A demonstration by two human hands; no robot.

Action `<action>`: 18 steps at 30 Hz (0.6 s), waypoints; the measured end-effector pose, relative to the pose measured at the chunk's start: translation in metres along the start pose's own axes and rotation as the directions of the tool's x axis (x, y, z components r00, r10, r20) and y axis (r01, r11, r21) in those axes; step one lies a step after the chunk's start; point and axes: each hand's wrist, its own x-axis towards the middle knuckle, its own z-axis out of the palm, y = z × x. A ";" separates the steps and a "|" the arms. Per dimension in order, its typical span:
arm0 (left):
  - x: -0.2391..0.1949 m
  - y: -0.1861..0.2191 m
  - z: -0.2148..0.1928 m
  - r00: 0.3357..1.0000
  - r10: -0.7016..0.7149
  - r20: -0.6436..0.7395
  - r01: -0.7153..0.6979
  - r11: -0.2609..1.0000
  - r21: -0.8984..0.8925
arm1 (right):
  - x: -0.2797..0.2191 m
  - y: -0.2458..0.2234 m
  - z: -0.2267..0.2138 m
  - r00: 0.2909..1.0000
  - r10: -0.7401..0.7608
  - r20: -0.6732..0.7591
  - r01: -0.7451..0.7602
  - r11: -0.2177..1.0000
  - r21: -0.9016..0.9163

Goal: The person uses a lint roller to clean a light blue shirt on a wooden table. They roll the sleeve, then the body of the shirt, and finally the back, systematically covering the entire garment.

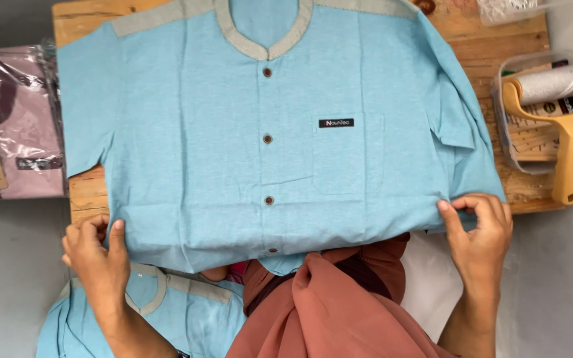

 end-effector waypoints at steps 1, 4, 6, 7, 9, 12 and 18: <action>0.001 -0.005 0.004 0.999 0.050 -0.012 -0.050 0.998 -0.030 | 0.003 -0.002 -0.002 0.999 0.029 0.028 -0.031 0.997 0.074; 0.004 0.023 -0.015 0.986 -0.153 0.060 0.164 0.936 -0.312 | 0.003 0.005 0.005 0.968 0.245 0.060 -0.248 0.877 0.411; 0.006 0.024 -0.017 0.988 -0.136 0.078 0.157 0.855 -0.494 | 0.002 0.018 0.010 0.956 0.286 0.064 -0.265 0.753 0.602; 0.008 0.024 -0.017 0.989 -0.111 0.093 0.145 0.740 -0.657 | 0.002 0.024 0.013 0.942 0.327 0.077 -0.267 0.591 0.762; 0.015 0.026 -0.026 0.977 -0.153 0.146 0.211 0.682 -0.700 | 0.008 0.025 0.006 0.934 0.327 0.145 -0.302 0.502 0.810; 0.036 0.003 -0.029 0.970 -0.195 0.147 0.231 0.543 -0.807 | 0.014 0.033 -0.001 0.925 0.343 0.162 -0.297 0.390 0.871; 0.185 0.021 -0.054 0.995 0.011 -0.100 -0.091 0.515 -0.853 | 0.110 0.047 -0.014 0.935 0.333 -0.125 -0.086 0.553 0.829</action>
